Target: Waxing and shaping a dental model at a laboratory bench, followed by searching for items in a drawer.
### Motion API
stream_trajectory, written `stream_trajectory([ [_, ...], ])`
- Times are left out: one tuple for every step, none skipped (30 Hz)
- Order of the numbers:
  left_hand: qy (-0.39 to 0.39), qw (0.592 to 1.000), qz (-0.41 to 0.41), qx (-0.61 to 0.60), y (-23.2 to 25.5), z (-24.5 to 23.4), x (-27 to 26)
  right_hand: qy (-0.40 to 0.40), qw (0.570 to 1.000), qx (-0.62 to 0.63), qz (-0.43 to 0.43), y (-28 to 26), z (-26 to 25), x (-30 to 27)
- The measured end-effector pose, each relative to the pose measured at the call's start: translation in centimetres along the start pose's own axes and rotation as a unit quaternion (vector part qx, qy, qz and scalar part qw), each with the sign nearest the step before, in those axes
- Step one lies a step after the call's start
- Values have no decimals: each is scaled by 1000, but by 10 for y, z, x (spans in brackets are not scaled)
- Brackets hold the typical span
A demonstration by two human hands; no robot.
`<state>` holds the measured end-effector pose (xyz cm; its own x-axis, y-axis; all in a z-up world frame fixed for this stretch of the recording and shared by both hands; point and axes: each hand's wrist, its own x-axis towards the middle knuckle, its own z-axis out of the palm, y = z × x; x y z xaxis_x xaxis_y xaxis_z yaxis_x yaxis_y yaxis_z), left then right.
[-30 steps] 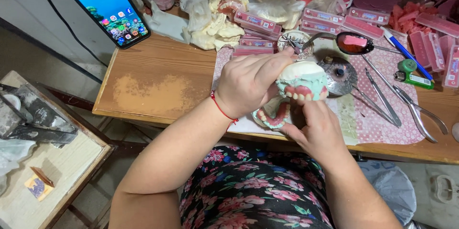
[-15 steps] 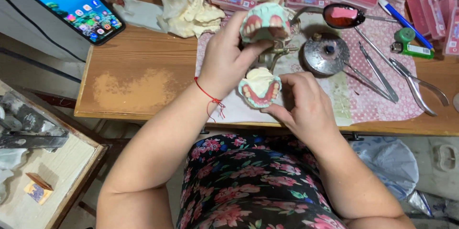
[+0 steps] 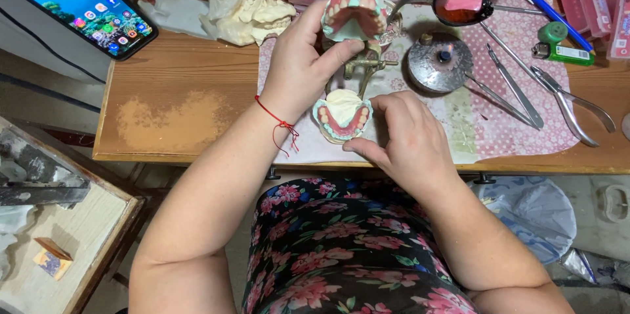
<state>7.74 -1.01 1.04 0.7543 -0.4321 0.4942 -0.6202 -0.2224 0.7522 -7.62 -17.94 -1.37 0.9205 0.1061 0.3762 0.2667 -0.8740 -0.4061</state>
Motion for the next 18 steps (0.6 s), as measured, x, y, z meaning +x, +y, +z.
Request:
stream_trajectory([
  [-1, 1000, 0, 0, -2, 0, 0, 0, 1000, 0, 1, 0, 0, -1],
  [-1, 1000, -3, -13, -3, 1, -1, 3, 1000, -3, -3, 1, 1, -1],
  [-1, 1000, -4, -27, -5, 1, 0, 6, 1000, -7, -7, 1, 1, -1],
  [-2, 1000, -3, -28, -6, 0, -1, 7, 1000, -8, -6, 0, 1, 1],
  [-11, 996, -19, -86, -7, 1, -1, 7, 1000, 6, -12, 1, 0, 2],
  [-21, 989, -36, -144, -7, 3, 0, 7, 1000, 21, -19, 3, -1, 2],
  [-27, 988, -29, -151, -11, 2, -1, 12, 1000, 13, -13, 5, 2, 1],
  [-22, 983, -71, -168, -14, 1, -1, 38, 999, 26, -27, 9, 5, 0],
  [-20, 976, -113, -184, -18, 1, -2, 65, 996, 39, -41, 13, 8, -2],
  [-28, 975, -107, -191, -10, 2, -3, 69, 997, 30, -34, 17, 5, -3],
  [-37, 971, -149, -186, -3, 0, -4, 64, 996, 50, -35, 20, 3, -4],
  [-46, 964, -189, -180, 3, -2, -6, 59, 995, 70, -37, 22, 1, -4],
  [-52, 964, -184, -183, -4, 1, -5, 64, 995, 64, -33, 36, -10, -8],
  [-57, 952, -223, -203, -11, 3, -4, 86, 996, 38, -11, 50, -21, -13],
  [-61, 937, -264, -222, -19, 5, -3, 106, 994, 13, 9, 62, -32, -17],
  [-65, 937, -260, -224, -18, 4, -2, 110, 994, 8, 12, 78, -46, -23],
  [-69, 938, -276, -198, -18, 3, -1, 119, 991, -49, 36, 95, -60, -29],
  [-74, 938, -292, -171, -18, 2, 0, 127, 984, -107, 60, 111, -74, -35],
])
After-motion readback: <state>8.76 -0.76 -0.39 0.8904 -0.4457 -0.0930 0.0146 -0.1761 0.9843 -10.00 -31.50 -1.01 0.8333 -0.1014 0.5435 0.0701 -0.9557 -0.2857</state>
